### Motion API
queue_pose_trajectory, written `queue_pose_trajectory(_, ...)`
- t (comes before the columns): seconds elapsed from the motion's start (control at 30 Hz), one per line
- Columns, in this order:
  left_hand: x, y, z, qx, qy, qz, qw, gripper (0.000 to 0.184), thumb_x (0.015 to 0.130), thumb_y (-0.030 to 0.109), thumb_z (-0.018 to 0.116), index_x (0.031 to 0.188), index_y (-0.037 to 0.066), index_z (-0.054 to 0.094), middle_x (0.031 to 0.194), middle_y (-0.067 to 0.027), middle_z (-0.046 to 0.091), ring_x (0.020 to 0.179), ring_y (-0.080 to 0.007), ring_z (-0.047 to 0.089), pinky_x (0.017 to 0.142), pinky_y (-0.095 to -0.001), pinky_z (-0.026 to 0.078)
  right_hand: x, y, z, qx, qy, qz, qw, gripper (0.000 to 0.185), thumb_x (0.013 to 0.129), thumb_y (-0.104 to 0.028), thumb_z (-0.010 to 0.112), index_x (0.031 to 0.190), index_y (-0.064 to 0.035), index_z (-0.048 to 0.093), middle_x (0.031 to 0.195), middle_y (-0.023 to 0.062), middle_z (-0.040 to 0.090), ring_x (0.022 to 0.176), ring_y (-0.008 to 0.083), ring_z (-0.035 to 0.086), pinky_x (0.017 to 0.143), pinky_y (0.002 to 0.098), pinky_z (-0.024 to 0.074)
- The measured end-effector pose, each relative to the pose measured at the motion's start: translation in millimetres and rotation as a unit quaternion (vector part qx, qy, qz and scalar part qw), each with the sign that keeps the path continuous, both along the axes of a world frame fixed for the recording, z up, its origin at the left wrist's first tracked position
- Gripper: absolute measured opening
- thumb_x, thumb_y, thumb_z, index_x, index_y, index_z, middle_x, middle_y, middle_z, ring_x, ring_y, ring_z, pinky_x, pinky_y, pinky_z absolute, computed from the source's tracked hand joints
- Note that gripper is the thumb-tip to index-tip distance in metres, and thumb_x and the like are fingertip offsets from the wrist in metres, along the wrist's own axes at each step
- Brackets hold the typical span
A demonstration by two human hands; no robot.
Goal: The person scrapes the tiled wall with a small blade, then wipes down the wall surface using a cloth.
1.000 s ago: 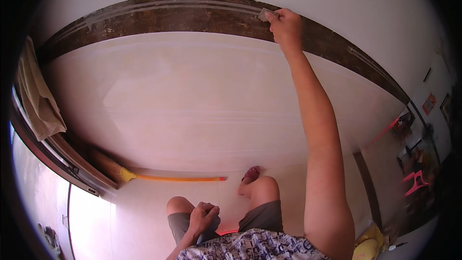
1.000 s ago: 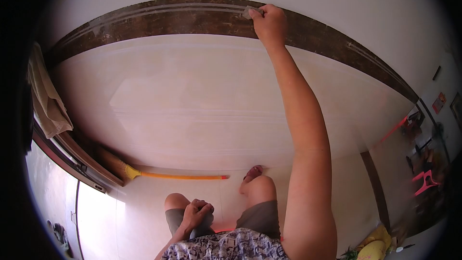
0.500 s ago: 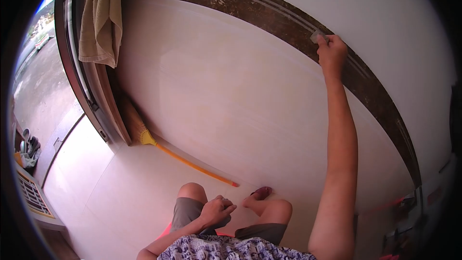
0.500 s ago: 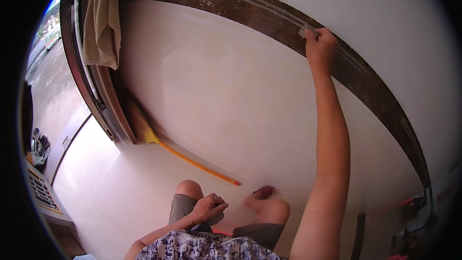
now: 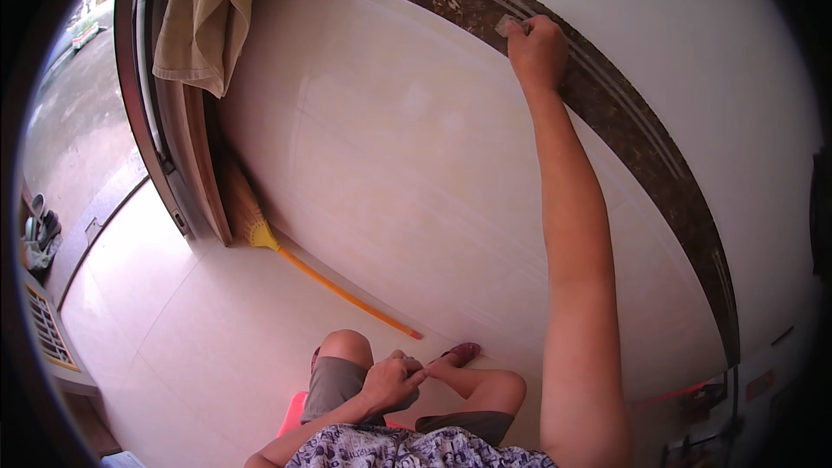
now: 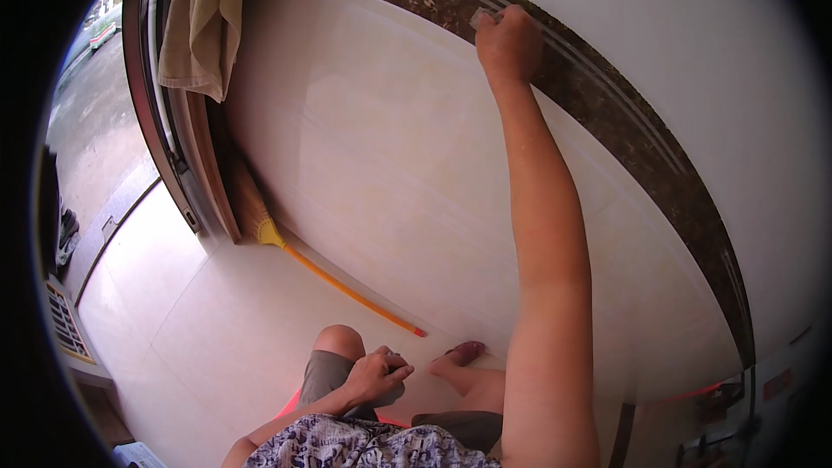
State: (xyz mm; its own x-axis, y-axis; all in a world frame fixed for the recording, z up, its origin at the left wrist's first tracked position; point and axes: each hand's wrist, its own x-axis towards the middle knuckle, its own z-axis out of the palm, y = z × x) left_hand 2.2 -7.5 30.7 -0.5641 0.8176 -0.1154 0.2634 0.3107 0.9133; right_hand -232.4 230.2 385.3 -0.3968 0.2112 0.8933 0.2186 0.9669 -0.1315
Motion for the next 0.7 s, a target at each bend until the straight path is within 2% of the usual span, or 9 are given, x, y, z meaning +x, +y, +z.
queue_pose_trajectory(0.17, 0, 1, -2, 0.023, 0.012, 0.005, 1.0, 0.027, 0.086, 0.036, 0.059, 0.094, 0.013, 0.071, 0.093, -0.0151, 0.06, 0.085, -0.033, 0.061, 0.077, -0.0407, 0.049, -22, -35, 4, -0.016, -0.002, -0.032, 0.999, 0.028, 0.075, -0.029, 0.07, 0.08, -0.0011, 0.066, 0.082, 0.0204, 0.066, 0.082, 0.0381, 0.064, 0.071, 0.0458, 0.0521)
queue_pose_trajectory(0.23, -3, -1, 3, -0.001, -0.001, -0.001, 1.0, 0.03, 0.087, 0.039, 0.056, 0.095, 0.014, 0.07, 0.094, -0.0172, 0.058, 0.087, -0.0362, 0.061, 0.077, -0.0437, 0.049, -19, -37, 7, -0.058, -0.035, -0.016, 0.998, 0.029, 0.076, -0.029, 0.069, 0.079, 0.0001, 0.066, 0.083, 0.023, 0.066, 0.084, 0.0386, 0.064, 0.073, 0.045, 0.0523)
queue_pose_trajectory(0.37, -1, -1, 0, 0.009, -0.008, 0.006, 1.0, 0.03, 0.087, 0.039, 0.056, 0.094, 0.014, 0.07, 0.094, -0.0173, 0.058, 0.087, -0.0362, 0.061, 0.078, -0.0438, 0.049, -3, 3, -3, 0.01, 0.042, 0.013, 0.999, 0.024, 0.074, -0.025, 0.07, 0.075, -0.0015, 0.063, 0.077, 0.0211, 0.065, 0.076, 0.0392, 0.063, 0.066, 0.0458, 0.0506)
queue_pose_trajectory(0.47, 2, 1, -6, 0.019, -0.002, 0.0, 1.0, 0.03, 0.087, 0.039, 0.056, 0.095, 0.014, 0.07, 0.095, -0.0174, 0.058, 0.087, -0.036, 0.061, 0.078, -0.0439, 0.049, 10, 18, -7, 0.003, 0.071, 0.036, 0.997, 0.023, 0.074, -0.023, 0.07, 0.076, -0.0024, 0.06, 0.075, 0.0199, 0.064, 0.074, 0.0393, 0.062, 0.064, 0.0462, 0.0493)
queue_pose_trajectory(0.57, 4, 1, -4, 0.0, 0.001, -0.003, 1.0, 0.03, 0.086, 0.039, 0.058, 0.096, 0.014, 0.071, 0.092, -0.0149, 0.06, 0.088, -0.0326, 0.06, 0.079, -0.0411, 0.049, 9, -1, -1, 0.009, 0.06, -0.004, 0.998, 0.024, 0.074, -0.023, 0.069, 0.078, -0.0014, 0.06, 0.077, 0.0202, 0.064, 0.076, 0.0397, 0.062, 0.065, 0.0456, 0.0499)
queue_pose_trajectory(0.7, -1, -2, -2, 0.011, -0.006, -0.002, 1.0, 0.029, 0.086, 0.038, 0.059, 0.097, 0.014, 0.071, 0.092, -0.0152, 0.06, 0.088, -0.0325, 0.06, 0.079, -0.0405, 0.049, -22, -21, 2, 0.006, 0.071, 0.023, 0.997, 0.023, 0.075, -0.022, 0.069, 0.078, -0.0005, 0.061, 0.079, 0.0211, 0.065, 0.078, 0.0397, 0.063, 0.067, 0.0453, 0.0507)
